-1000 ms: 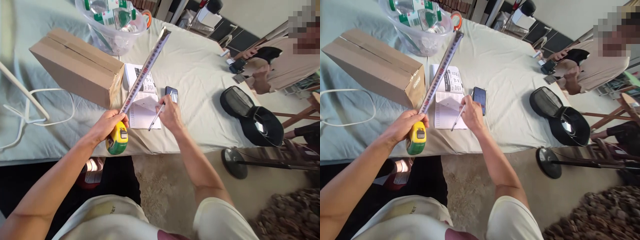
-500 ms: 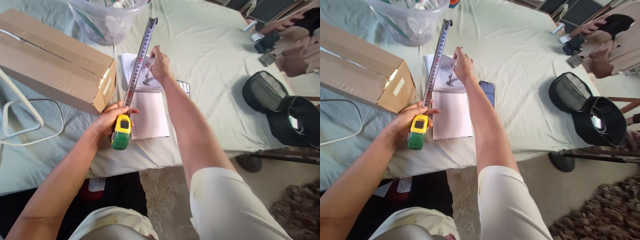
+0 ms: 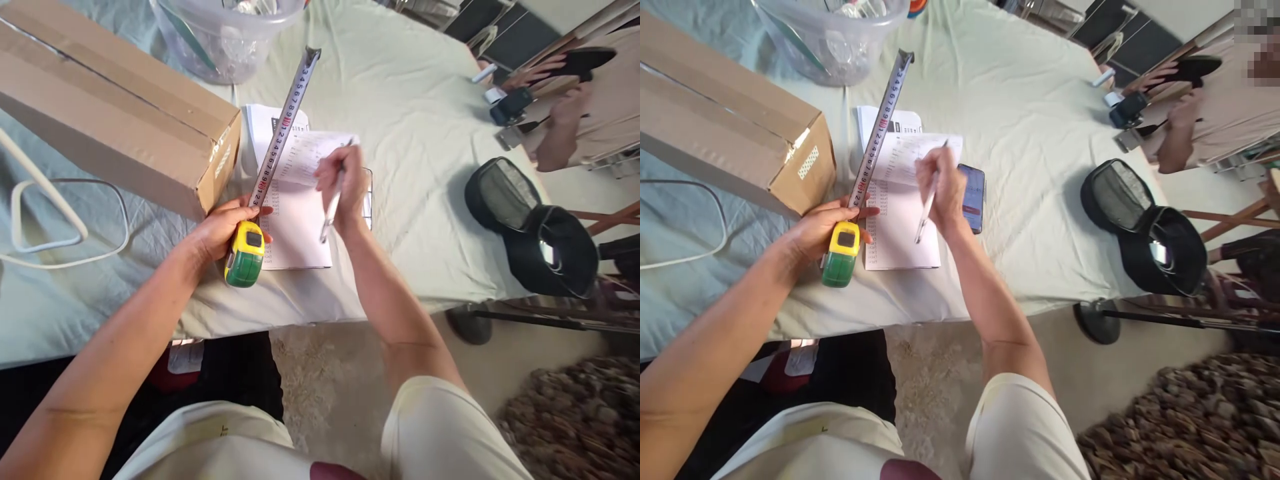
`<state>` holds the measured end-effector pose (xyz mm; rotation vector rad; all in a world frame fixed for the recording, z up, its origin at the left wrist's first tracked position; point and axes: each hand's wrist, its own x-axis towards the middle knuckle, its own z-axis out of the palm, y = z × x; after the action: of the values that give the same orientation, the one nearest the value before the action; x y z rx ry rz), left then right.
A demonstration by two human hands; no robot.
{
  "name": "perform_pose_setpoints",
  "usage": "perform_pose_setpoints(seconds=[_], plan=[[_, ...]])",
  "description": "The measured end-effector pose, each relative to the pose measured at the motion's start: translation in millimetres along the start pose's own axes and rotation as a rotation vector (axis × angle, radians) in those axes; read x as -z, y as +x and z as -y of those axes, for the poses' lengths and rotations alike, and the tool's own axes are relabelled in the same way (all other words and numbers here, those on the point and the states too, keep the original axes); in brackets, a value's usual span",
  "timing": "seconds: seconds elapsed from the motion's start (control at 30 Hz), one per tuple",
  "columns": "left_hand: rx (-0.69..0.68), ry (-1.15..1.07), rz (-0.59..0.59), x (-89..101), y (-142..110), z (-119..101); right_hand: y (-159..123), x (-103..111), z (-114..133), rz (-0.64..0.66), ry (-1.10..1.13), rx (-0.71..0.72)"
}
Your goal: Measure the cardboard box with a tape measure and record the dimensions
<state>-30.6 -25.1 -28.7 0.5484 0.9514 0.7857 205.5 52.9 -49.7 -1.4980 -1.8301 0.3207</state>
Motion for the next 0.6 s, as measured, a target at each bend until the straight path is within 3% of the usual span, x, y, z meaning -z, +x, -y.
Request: perform_pose_setpoints(seconds=[0.07, 0.13, 0.43, 0.53, 0.6], plan=[[-0.006, 0.011, -0.002, 1.1, 1, 1, -18, -5, 4, 0.058, 0.009, -0.005], [-0.018, 0.015, 0.006, 2.5, 1, 2, -17, -13, 4, 0.089, -0.027, 0.006], [-0.020, 0.003, 0.033, 4.6, 0, 1, 41, -50, -6, 0.133, -0.049, 0.025], [-0.017, 0.009, 0.038, 4.0, -1, 0, 39, -47, -8, 0.167, 0.067, -0.014], [-0.015, 0.010, 0.035, 3.6, 0, 0, 27, -38, -6, 0.116, 0.194, -0.037]])
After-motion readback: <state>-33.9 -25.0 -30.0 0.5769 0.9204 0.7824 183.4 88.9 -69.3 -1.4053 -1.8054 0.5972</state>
